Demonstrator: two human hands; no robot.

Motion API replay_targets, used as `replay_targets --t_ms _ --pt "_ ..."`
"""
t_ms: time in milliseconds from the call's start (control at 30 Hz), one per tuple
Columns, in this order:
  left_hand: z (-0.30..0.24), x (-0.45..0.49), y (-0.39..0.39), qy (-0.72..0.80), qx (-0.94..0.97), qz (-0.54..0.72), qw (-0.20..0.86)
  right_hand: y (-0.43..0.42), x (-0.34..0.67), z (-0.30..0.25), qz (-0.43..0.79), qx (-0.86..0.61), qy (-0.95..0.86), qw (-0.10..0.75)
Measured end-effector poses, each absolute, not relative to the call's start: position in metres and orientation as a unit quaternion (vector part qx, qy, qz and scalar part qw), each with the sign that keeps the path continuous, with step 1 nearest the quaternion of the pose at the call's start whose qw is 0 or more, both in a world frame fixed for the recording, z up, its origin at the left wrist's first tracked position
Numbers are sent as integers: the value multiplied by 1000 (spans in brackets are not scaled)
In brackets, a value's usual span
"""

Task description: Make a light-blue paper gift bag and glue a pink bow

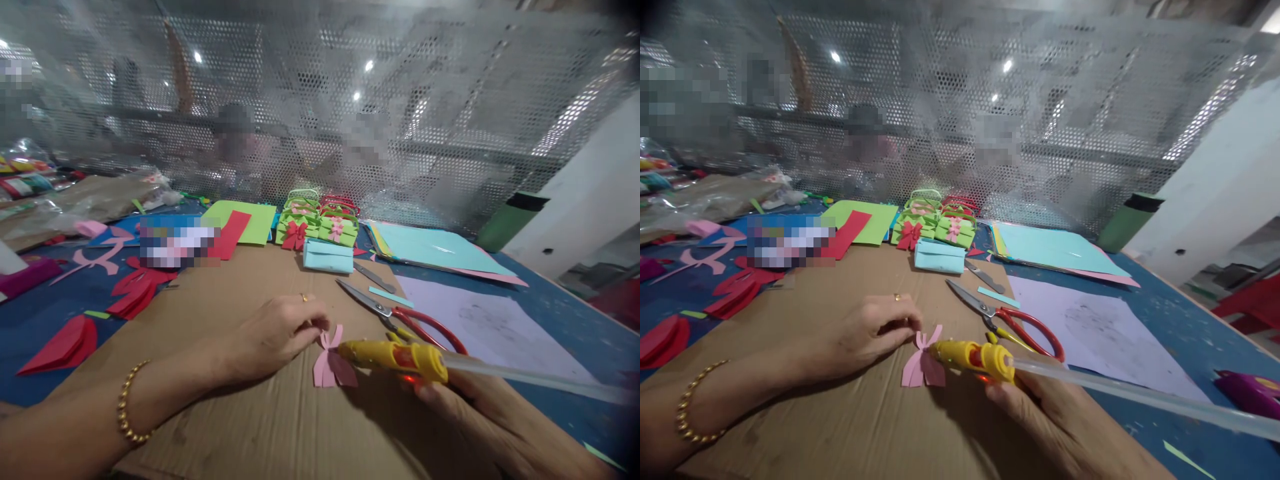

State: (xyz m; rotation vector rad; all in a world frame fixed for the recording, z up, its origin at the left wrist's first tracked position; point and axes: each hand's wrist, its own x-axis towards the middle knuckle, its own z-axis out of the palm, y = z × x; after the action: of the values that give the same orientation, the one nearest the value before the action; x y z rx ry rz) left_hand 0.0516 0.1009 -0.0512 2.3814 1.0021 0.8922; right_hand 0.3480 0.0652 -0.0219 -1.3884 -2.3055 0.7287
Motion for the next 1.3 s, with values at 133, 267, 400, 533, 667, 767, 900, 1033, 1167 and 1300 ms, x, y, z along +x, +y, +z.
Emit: replay_targets --t_ms 133,267,400,533,667,767,900,1033,1167,1300 --pt "-53 51 101 388 828 329 236 65 350 -23 258 -499 -810 165" --pt "-55 54 103 426 792 333 283 64 350 -22 270 -489 -815 154" --pt "-53 60 102 447 768 342 305 65 347 -20 255 -494 -817 155" --pt "-52 62 101 444 765 346 313 66 348 -20 245 -494 -819 159" --pt "-54 62 102 435 762 361 316 65 349 -21 241 -498 -817 164" --pt "-56 63 102 435 753 372 325 64 349 -21 243 -494 -818 165" --pt "-59 64 101 441 749 362 338 64 348 -20 249 -491 -819 161" --pt "-61 64 101 439 746 363 344 65 346 -18 258 -483 -821 162" --pt "-59 62 101 479 744 357 299 66 347 -19 267 -485 -818 158" --pt "-58 60 102 481 743 370 281 65 348 -20 266 -492 -813 160"
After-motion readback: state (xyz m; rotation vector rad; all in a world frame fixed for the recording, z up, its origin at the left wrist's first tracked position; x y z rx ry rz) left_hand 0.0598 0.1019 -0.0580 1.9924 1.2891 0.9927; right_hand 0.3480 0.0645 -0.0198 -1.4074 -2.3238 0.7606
